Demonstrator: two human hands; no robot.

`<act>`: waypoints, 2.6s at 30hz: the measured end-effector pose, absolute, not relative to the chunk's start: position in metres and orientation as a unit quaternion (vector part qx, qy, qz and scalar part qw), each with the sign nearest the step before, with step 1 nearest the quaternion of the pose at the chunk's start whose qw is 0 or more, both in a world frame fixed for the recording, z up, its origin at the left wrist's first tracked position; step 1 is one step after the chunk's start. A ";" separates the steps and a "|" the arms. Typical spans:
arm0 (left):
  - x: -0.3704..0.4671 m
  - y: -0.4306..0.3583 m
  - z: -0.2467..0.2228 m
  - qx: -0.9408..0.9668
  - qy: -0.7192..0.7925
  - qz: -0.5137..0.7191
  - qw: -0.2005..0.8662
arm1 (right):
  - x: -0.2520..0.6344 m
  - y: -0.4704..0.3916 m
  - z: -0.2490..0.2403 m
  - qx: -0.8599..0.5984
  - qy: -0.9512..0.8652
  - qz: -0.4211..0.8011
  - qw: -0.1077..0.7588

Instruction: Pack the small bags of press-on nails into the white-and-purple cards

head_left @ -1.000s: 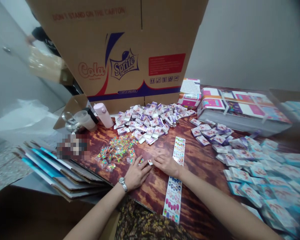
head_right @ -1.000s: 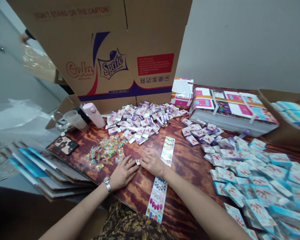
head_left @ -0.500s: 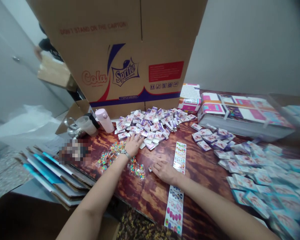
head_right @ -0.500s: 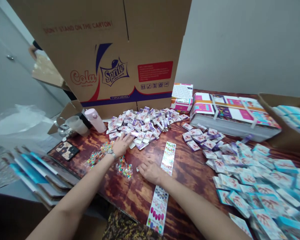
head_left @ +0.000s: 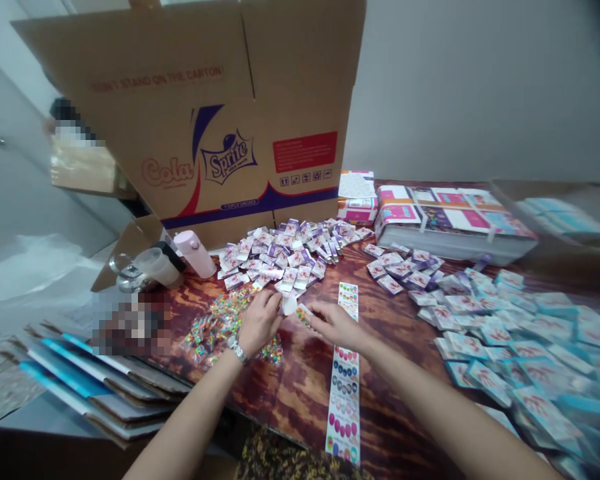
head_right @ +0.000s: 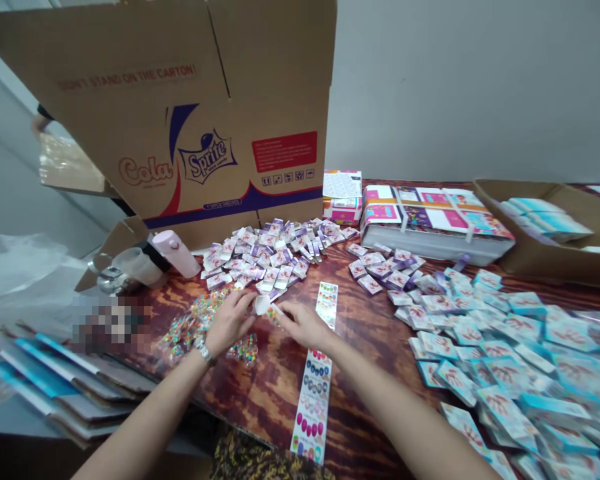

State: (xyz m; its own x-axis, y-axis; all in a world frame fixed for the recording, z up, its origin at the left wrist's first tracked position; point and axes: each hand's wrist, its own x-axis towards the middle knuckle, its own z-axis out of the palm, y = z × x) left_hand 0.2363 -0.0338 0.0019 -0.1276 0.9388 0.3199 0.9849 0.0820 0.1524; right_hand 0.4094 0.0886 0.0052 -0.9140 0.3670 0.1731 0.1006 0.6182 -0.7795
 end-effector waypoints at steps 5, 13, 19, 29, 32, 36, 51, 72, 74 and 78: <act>0.267 -0.052 0.005 -0.655 -0.722 -0.187 0.118 | 0.414 0.087 0.006 -0.154 -0.875 0.444 0.114; 0.294 -0.055 0.017 -0.710 -0.663 -0.056 0.230 | 0.420 0.089 0.009 -0.135 -0.842 0.522 0.017; 0.300 -0.059 0.009 -0.736 -0.652 -0.076 0.165 | 0.429 0.093 0.015 -0.078 -0.819 0.567 -0.044; 0.308 -0.062 0.006 -0.692 -0.702 -0.166 0.030 | 0.439 0.074 -0.017 -0.212 -0.789 0.561 0.132; 0.309 -0.062 0.003 -0.687 -0.704 -0.175 0.033 | 0.444 0.071 -0.017 -0.211 -0.778 0.571 0.156; 0.316 -0.062 -0.003 -0.686 -0.709 -0.153 0.064 | 0.446 0.067 -0.008 -0.210 -0.795 0.546 0.161; 0.320 -0.067 -0.013 -0.701 -0.681 -0.192 0.086 | 0.442 0.043 0.005 -0.227 -0.869 0.390 0.202; 0.327 -0.066 -0.009 -0.670 -0.663 -0.329 -0.054 | 0.454 0.061 0.013 -0.192 -0.842 0.477 0.162; 0.326 -0.066 -0.007 -0.656 -0.668 -0.347 -0.061 | 0.461 0.057 0.019 -0.175 -0.827 0.503 0.182; 0.329 -0.067 -0.003 -0.641 -0.671 -0.363 -0.086 | 0.469 0.047 0.022 -0.177 -0.863 0.420 0.220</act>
